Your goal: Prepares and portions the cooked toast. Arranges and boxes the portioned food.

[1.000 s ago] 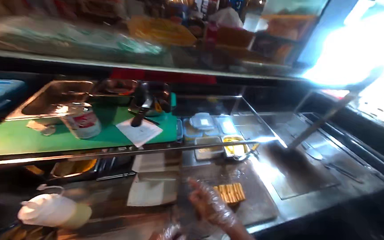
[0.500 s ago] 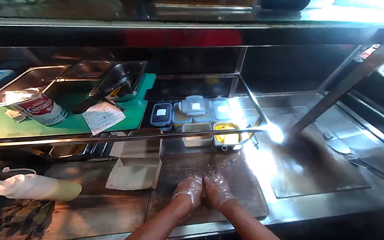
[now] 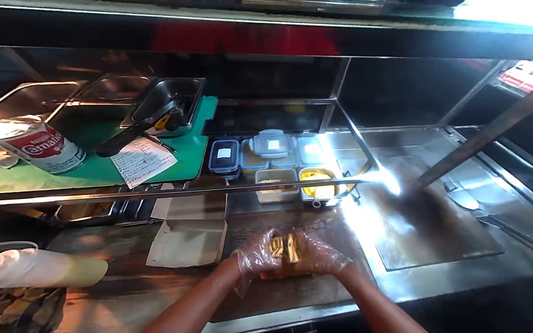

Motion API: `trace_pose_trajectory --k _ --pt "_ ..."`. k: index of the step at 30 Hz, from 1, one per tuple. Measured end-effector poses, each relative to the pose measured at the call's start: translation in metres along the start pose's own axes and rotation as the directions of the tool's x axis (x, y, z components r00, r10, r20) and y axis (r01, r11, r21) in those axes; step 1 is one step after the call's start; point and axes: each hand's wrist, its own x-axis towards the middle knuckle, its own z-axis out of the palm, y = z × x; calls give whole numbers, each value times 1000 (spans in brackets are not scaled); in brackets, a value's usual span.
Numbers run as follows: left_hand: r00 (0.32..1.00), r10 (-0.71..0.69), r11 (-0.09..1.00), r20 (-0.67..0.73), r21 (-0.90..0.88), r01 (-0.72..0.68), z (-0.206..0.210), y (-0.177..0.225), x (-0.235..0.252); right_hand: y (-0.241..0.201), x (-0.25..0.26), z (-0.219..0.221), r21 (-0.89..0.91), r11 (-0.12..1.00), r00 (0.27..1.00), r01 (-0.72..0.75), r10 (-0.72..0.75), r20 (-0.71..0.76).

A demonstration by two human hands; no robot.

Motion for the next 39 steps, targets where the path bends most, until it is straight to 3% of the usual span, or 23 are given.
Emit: trace_pose_trajectory --k 4,10,15,18,23,26,30,33,36,39 --pt "994 90 974 -66 -202 -101 -27 -21 -14 -31 7 0 80 996 997 35 -29 -67" --pt "974 171 958 -151 -205 -200 -87 -81 -76 -126 31 31 136 986 991 98 -84 -104" --pt "994 45 997 -102 59 -39 -146 -150 -131 -225 91 88 -96 995 999 -13 9 -43" --pt "993 -58 987 -106 144 73 -160 -185 -131 -259 138 122 -270 961 987 -65 22 -158" --pt "988 -134 941 -74 302 150 -140 -222 -109 -269 182 160 -369 898 967 -239 185 -176" --pt "988 -147 918 -50 364 155 -134 -224 -110 -252 182 173 -346 906 966 -245 196 -171" --pt "990 -92 890 -103 437 128 -146 -224 -139 -240 156 172 -337 935 958 -107 7 -286" --pt "992 -122 801 -37 587 120 -150 -227 -141 -245 157 173 -395 918 972 26 -115 -204" --pt "986 -163 785 -29 601 147 -150 -231 -134 -256 180 177 -398 914 988 77 -123 -90" --pt "990 -139 805 -25 579 128 -152 -238 -134 -251 191 180 -350 935 989 50 -95 -115"
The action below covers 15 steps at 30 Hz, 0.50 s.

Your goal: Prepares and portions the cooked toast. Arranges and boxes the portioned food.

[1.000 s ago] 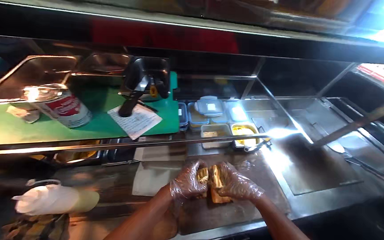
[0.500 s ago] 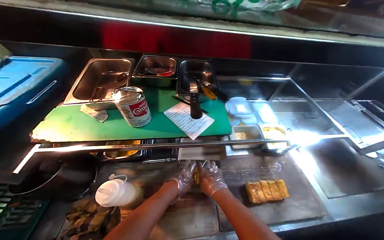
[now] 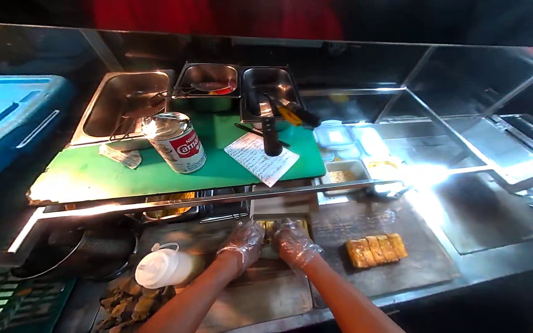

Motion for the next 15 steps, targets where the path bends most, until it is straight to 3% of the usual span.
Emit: trace_pose_trajectory --k 9,15 --pt "1000 -31 998 -4 -58 30 4 3 7 8 0 6 44 998 998 -44 46 -34" --pt "998 22 961 -57 -275 -37 -5 -17 19 14 -3 15 72 996 996 -62 66 -66"
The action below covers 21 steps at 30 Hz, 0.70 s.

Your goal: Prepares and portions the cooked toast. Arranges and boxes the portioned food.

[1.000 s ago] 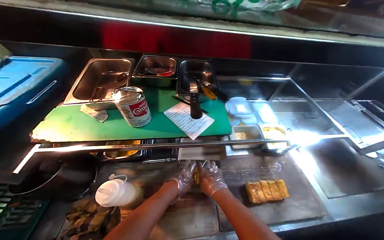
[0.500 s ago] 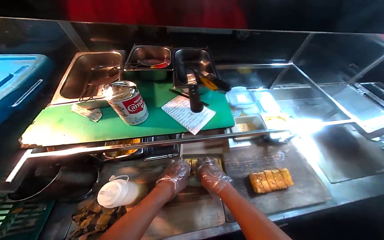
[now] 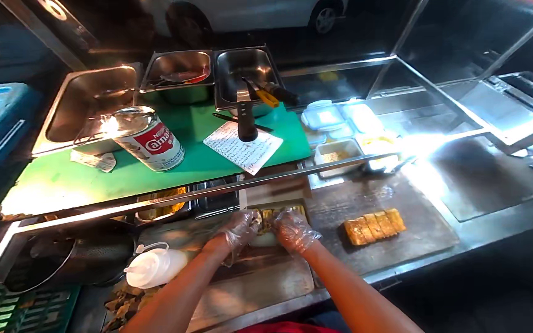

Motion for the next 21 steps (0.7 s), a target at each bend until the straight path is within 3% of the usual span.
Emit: trace_pose_trajectory --k 10,15,19,21 --pt "999 -39 994 -2 -106 39 -7 3 5 1 -5 -3 132 991 996 7 4 -85" --pt "1000 -4 996 5 87 3 16 1 5 -3 -4 4 71 997 997 16 -11 -78" --pt "994 -109 961 22 258 100 25 16 -6 -10 -9 -4 70 997 1000 11 -12 19" --pt "993 -118 948 12 299 109 26 21 -11 -2 -17 -2 73 994 995 81 -77 -59"
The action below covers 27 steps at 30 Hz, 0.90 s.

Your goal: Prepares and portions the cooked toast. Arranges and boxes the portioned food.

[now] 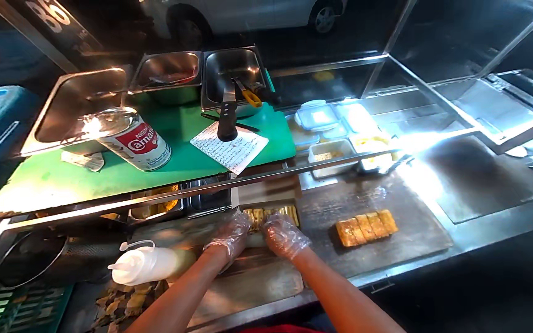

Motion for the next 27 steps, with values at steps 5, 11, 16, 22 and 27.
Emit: trace_pose_trajectory --k 5,11,16,22,27 --pt "991 -68 990 -116 -133 52 -11 22 -29 55 -79 -35 87 995 897 -51 84 -433" --pt "886 45 882 -462 -397 -252 2 120 -46 217 -185 -82 155 947 750 -282 318 -580" --pt "984 126 894 -127 -415 -168 -22 237 11 273 -183 -131 86 885 889 -458 456 41" --pt "982 -40 983 186 -166 71 -5 313 69 322 -181 -133 123 930 926 -347 318 204" --pt "982 -99 956 160 -260 139 12 310 66 343 -203 -113 441 865 968 -240 249 39"
